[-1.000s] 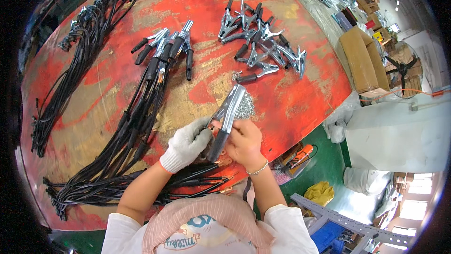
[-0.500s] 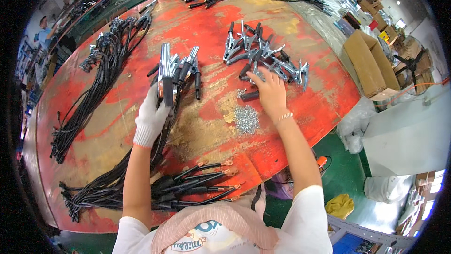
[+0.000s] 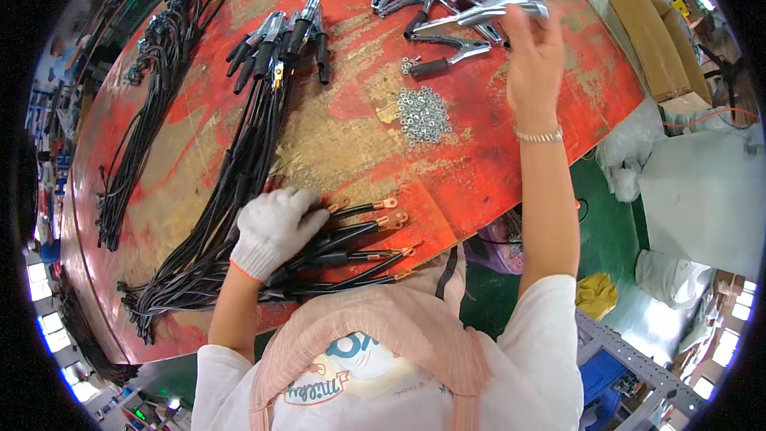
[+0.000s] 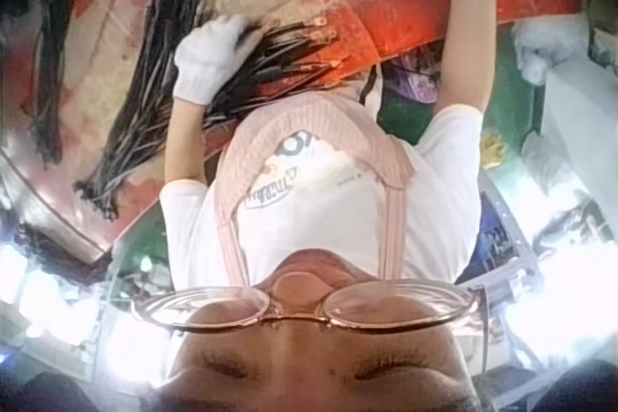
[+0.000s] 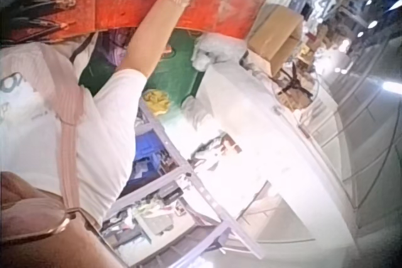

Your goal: Assemble jumper cable clamps by attaching cables and inserting small metal pins/components.

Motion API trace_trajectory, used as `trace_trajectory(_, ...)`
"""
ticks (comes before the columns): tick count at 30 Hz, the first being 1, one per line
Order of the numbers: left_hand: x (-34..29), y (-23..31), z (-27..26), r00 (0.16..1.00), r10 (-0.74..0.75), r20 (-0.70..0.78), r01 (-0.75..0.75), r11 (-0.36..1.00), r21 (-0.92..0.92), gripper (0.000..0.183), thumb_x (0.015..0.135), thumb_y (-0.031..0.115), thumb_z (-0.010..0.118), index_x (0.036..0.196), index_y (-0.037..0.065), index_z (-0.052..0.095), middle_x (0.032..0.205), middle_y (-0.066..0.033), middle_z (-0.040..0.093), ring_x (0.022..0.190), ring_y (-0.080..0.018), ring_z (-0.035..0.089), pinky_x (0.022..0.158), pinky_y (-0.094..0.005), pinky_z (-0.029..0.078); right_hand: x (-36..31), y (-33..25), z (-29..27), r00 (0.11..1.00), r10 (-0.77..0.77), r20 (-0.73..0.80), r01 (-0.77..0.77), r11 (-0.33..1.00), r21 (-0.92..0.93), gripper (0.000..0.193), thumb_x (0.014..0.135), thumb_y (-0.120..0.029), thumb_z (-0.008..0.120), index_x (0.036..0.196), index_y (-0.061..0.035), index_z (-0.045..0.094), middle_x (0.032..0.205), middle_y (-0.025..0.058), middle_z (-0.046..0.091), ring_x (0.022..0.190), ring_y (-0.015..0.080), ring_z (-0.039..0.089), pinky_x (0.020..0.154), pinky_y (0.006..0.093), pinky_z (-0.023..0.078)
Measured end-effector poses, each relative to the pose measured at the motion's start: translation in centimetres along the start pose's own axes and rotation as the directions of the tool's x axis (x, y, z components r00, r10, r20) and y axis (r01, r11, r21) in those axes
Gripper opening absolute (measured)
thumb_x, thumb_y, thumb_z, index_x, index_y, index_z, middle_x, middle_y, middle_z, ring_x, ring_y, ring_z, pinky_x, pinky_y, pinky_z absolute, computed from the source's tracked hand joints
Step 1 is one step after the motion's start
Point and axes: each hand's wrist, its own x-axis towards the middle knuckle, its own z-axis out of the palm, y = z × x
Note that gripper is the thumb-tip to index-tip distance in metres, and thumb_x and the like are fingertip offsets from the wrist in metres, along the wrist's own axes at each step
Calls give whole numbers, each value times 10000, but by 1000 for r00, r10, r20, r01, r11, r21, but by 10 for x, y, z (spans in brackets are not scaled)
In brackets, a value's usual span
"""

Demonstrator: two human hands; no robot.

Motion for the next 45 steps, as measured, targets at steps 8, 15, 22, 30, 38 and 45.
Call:
trace_trajectory(8, -8, -33, 16, 970, 58, -235, -170, 855, -490, 168, 881, 171, 608, 960, 22, 616, 845, -120, 653, 720, -242, 646, 663, -335, 519, -112, -15, 7, 754, 655, -46, -400, 515, 758, 338, 963, -426, 543, 1009, -94, 581, 913, 4, 627, 917, 154, 651, 860, 332, 539)
trace_trajectory(15, -4, -44, -42, 903, -136, 407, 428, 248, -869, 239, 914, 205, 573, 1039, 1, 561, 743, -40, 631, 565, -71, 555, 491, -206, 432, -147, -16, 19, 737, 661, 144, -460, 334, 822, 394, 1018, -314, 446, 1317, -58, 468, 1125, 85, 608, 1087, 284, 589, 972, 437, 470)
trace_trajectory(22, 26, -5, -44, 977, -189, 93, 152, 325, -933, 246, 940, 171, 541, 1094, -8, 611, 762, -27, 623, 597, -63, 542, 528, -209, 434, -164, -11, 12, 778, 627, -38, -438, 585, 683, 325, 1004, -188, 471, 1289, -37, 439, 1195, 115, 579, 1161, 304, 549, 1031, 497, 436)
trace_trajectory(30, 32, 23, 0, 975, -26, 219, 210, 411, -887, 257, 951, 186, 537, 1105, -5, 615, 776, -24, 630, 614, -61, 546, 539, -210, 444, -175, 1, 40, 840, 531, -108, -365, 702, 612, 230, 972, -105, 548, 1172, -52, 448, 1083, 88, 576, 1043, 238, 601, 910, 447, 516)
trace_trajectory(38, 33, 28, 1, 982, 8, 186, 146, 591, -793, 259, 910, 257, 629, 943, 2, 659, 656, -9, 598, 555, -59, 533, 494, -236, 421, -187, -5, 50, 890, 442, -113, -344, 812, 471, 432, 895, -160, 688, 1215, -60, 416, 1097, 82, 560, 994, 179, 574, 876, 351, 502)
trace_trajectory(45, 32, 29, 3, 979, 16, 204, 159, 567, -808, 279, 907, 272, 634, 923, -6, 659, 649, -21, 600, 569, -59, 538, 504, -240, 427, -187, -14, 57, 909, 407, -90, -328, 833, 445, 542, 842, -212, 752, 1223, -62, 398, 1104, 92, 562, 991, 163, 566, 876, 324, 488)
